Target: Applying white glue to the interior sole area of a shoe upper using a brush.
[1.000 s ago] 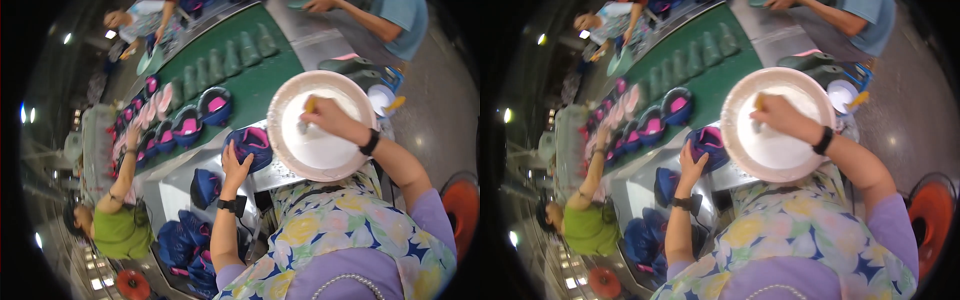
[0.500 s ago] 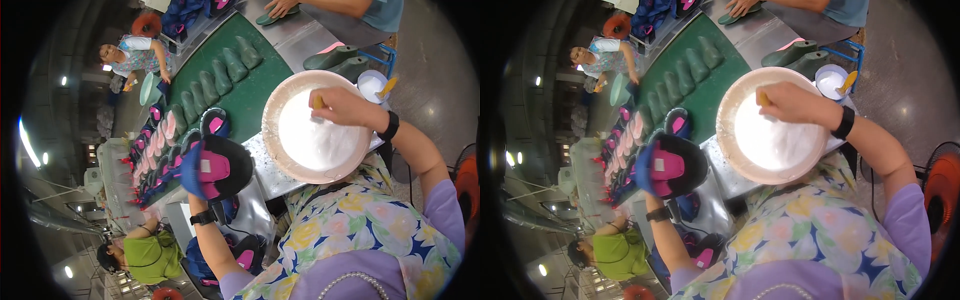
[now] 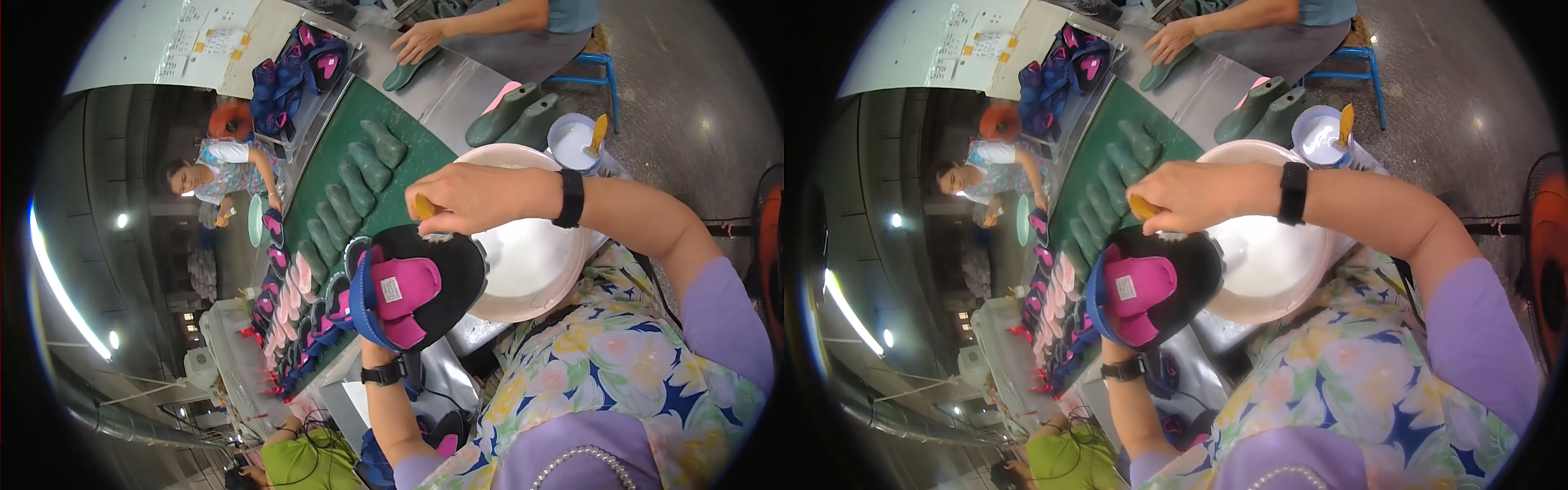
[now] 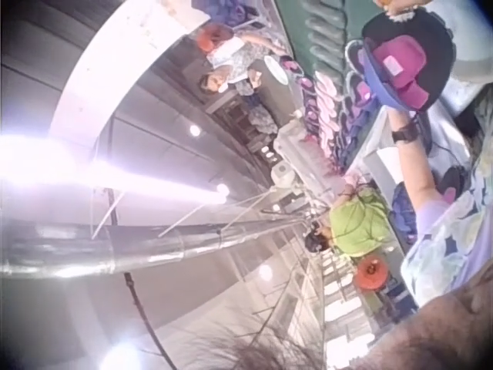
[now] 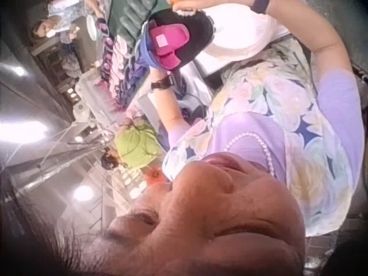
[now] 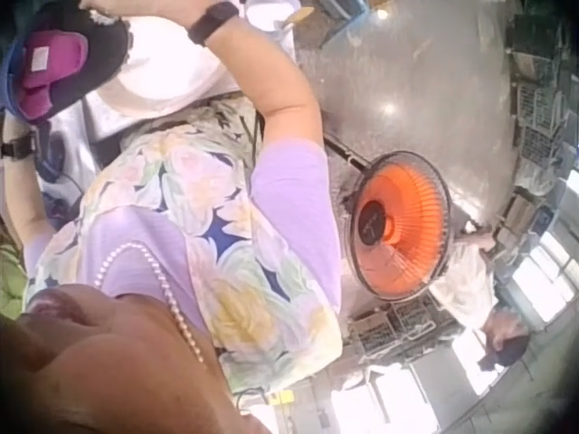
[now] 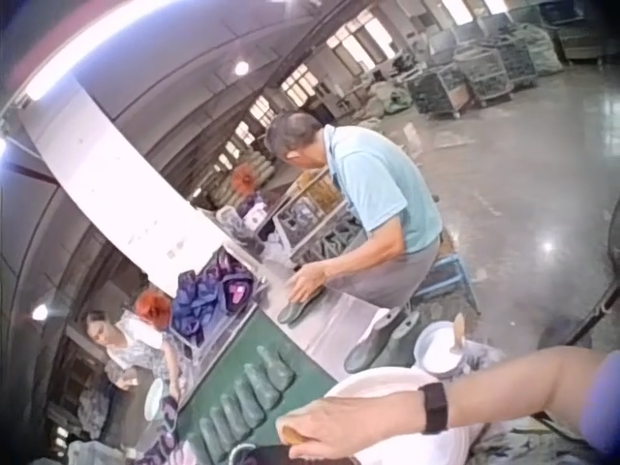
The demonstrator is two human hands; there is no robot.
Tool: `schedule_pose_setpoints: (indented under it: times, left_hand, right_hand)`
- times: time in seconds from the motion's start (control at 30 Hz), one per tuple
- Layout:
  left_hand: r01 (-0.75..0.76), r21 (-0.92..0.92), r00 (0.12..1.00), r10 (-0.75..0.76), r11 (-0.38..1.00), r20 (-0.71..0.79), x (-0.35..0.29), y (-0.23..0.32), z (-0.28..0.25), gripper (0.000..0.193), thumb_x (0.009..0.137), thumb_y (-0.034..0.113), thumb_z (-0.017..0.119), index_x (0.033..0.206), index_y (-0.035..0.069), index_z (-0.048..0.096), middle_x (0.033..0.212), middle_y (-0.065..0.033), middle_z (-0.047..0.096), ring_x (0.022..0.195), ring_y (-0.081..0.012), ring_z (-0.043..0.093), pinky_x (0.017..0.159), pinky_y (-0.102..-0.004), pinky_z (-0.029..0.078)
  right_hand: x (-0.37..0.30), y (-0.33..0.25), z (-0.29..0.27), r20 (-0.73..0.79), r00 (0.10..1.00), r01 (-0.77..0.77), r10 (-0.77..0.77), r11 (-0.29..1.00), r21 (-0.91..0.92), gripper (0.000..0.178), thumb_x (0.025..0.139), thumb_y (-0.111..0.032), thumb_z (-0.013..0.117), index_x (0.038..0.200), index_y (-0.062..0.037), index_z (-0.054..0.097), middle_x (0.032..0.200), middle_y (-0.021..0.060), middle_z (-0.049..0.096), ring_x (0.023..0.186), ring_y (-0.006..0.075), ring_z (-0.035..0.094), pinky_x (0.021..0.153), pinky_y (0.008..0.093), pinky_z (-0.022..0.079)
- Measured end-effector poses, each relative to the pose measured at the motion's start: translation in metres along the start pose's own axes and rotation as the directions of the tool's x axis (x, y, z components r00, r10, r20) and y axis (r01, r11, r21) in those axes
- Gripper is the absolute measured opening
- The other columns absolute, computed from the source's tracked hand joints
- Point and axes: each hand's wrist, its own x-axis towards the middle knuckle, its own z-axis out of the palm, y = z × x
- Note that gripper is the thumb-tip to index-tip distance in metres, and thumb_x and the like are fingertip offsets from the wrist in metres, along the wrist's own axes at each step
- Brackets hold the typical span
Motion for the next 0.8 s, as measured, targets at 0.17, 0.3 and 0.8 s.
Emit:
schedule_pose_setpoints:
  times: [0.17,0.3,0.8]
  left_hand:
    - [-0.019,0.071,0.997,0.023,0.997,-0.068,0.01,-0.026,0.006,0.069,0.096,0.037,0.063,0.151,0.004,0.038,0.154,-0.0154,0.041,0.133,-0.0285,0.051,0.11,-0.0462,0.046]
    - [-0.019,0.123,0.992,0.034,0.992,-0.121,0.017,-0.049,0.011,0.067,0.096,0.037,0.061,0.15,0.004,0.038,0.153,-0.0153,0.041,0.132,-0.0291,0.051,0.11,-0.0461,0.045]
    - [-0.023,0.321,0.933,0.135,0.947,-0.332,0.003,-0.091,-0.016,0.063,0.099,0.037,0.054,0.149,0.002,0.037,0.151,-0.0148,0.043,0.131,-0.031,0.051,0.111,-0.0457,0.044]
  right_hand:
    - [-0.022,0.004,-0.004,-0.221,0.96,-0.209,0.174,0.967,-0.149,0.029,0.086,-0.024,0.073,0.091,0.0006,0.058,0.076,0.0178,0.065,0.076,0.0399,0.065,0.069,0.0457,0.05]
    - [-0.034,0.01,0.006,-0.344,0.892,-0.346,0.293,0.932,-0.104,0.032,0.086,-0.025,0.073,0.089,0.0023,0.058,0.076,0.0203,0.066,0.073,0.0394,0.066,0.066,0.0433,0.05]
    - [-0.052,0.005,0.062,-0.194,0.738,-0.526,0.646,0.732,0.434,0.04,0.085,-0.032,0.077,0.091,0.0047,0.064,0.075,0.0162,0.07,0.067,0.0227,0.07,0.063,0.0324,0.054]
